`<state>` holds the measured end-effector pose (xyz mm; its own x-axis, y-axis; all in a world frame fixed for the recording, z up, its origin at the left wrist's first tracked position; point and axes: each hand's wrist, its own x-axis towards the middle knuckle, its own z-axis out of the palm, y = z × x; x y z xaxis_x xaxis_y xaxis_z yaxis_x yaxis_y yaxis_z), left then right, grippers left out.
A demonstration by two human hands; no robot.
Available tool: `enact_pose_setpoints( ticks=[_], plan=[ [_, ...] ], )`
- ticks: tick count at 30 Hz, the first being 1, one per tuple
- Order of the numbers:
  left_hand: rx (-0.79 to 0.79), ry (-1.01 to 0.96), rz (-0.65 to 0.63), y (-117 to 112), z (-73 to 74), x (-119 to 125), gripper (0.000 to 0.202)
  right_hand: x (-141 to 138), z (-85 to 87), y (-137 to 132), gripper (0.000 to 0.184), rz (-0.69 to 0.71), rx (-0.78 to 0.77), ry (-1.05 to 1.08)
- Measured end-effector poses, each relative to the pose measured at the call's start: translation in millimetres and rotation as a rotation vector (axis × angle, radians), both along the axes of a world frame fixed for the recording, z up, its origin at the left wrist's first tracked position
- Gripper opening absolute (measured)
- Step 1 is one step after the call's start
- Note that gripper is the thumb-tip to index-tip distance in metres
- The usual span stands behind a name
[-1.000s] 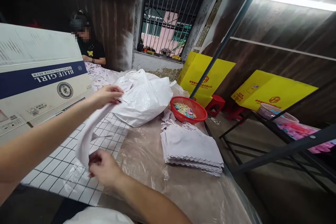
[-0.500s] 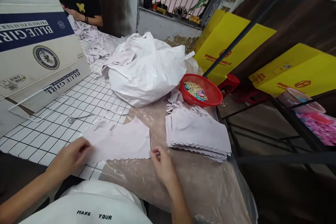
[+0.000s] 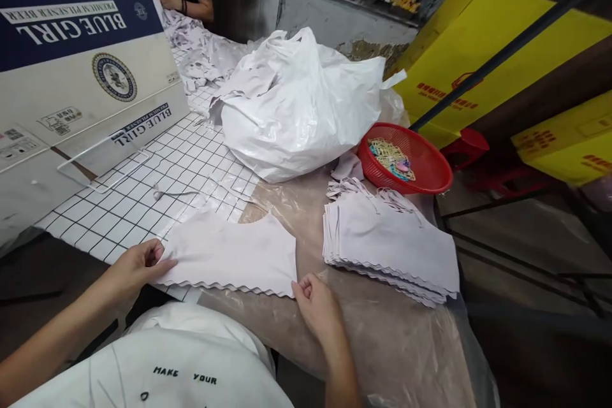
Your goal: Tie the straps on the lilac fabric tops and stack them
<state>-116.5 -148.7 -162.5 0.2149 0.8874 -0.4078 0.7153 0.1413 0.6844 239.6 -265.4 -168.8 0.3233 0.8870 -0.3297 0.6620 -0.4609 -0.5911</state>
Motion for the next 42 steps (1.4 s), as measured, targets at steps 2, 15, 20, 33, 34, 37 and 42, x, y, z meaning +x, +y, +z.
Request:
enact_pose_setpoints(
  ticks=[2,15,20,33,34,37,42],
  plan=[
    [0.001,0.12,-0.021,-3,7.0,-8,0.031,2,9.2,-10,0.032,0.05,-0.077,-0.027],
    [0.8,0.08,-0.471,14,-39.1,27,0.035,-22,7.4,53,0.015,0.272,-0.001,0.149],
    [0.841,-0.015,-0.414,20,-35.7,42,0.025,-8,26.0,97,0.017,0.257,0.081,0.099],
    [0.705,-0.094,-1.001,23,-61.7,161,0.052,-38,3.8,186,0.017,0.244,-0.039,0.257],
    [0.705,-0.091,-1.002,24,-63.7,160,0.053,-34,5.1,184,0.015,0.195,-0.044,0.445],
    [0.717,-0.093,-1.002,24,-66.4,157,0.054,-22,18.8,177,0.024,0.067,0.039,0.855],
    [0.729,-0.094,-1.0,23,-64.7,156,0.053,1,61.9,142,0.04,-0.02,0.456,0.805]
  ],
)
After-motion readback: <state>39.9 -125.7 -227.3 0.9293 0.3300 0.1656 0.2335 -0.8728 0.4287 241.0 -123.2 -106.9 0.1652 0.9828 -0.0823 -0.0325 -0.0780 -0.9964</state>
